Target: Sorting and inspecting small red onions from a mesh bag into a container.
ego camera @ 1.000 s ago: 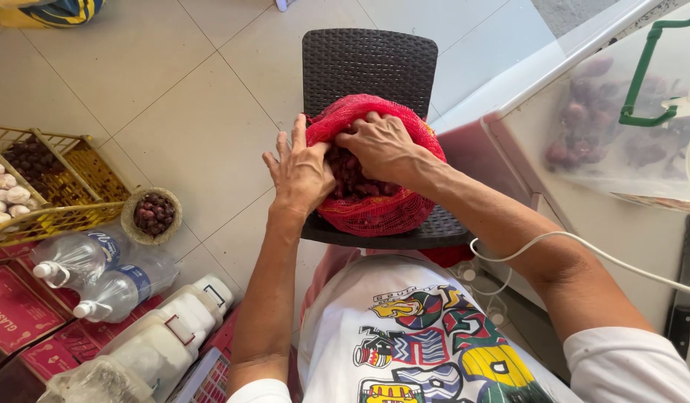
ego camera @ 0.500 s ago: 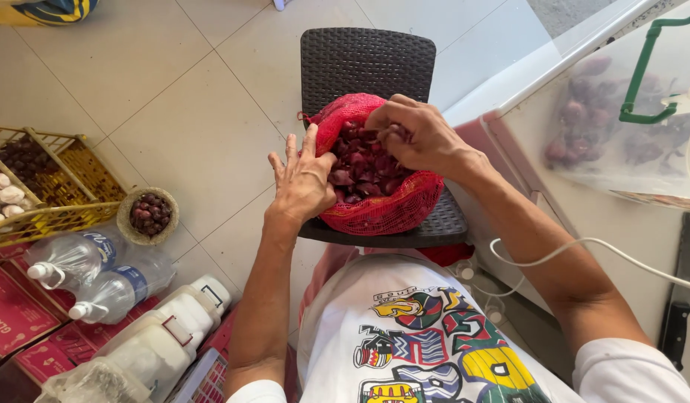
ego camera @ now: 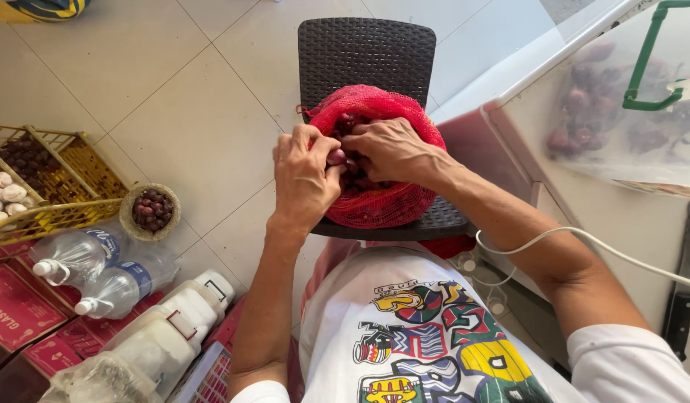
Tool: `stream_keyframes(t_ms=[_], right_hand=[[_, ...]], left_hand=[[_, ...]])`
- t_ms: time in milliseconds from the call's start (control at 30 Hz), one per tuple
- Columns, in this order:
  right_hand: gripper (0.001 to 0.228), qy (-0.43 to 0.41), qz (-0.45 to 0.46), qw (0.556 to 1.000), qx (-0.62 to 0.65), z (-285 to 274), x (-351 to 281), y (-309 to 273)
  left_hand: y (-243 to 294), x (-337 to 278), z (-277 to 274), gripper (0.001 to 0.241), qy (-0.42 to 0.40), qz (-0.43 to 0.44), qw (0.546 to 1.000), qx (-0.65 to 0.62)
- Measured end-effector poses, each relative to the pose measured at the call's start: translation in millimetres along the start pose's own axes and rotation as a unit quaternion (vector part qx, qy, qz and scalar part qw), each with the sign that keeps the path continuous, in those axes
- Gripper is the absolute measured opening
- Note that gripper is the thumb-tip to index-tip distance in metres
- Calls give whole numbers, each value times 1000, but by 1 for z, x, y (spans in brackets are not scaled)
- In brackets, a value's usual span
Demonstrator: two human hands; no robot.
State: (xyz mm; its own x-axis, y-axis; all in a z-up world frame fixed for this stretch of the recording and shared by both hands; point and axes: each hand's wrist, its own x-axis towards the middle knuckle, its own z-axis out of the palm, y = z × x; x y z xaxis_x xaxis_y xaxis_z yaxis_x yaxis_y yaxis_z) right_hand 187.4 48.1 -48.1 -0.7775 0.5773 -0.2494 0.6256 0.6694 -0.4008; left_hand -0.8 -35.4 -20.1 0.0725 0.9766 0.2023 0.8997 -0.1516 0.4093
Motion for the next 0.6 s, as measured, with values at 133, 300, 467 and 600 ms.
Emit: stream_keyframes(t_ms=[133,300,467,600], right_hand=[[35,46,-36,998,26,-12,-7,5],[45,47,-27,998,11,-20,-17,9],[17,170,-44,901,396,-55,-32,-1],[25,161,19,719,676,-52,-36,15]], left_hand=[[-9,-1,3,32,-39,-27,969,-242],[-10,2,-6,32,-56,-93,876,-471],[-18,2,-6,20,-50,-216,658,-719],[-18,7,-14,19,-61,-261,557,-786]])
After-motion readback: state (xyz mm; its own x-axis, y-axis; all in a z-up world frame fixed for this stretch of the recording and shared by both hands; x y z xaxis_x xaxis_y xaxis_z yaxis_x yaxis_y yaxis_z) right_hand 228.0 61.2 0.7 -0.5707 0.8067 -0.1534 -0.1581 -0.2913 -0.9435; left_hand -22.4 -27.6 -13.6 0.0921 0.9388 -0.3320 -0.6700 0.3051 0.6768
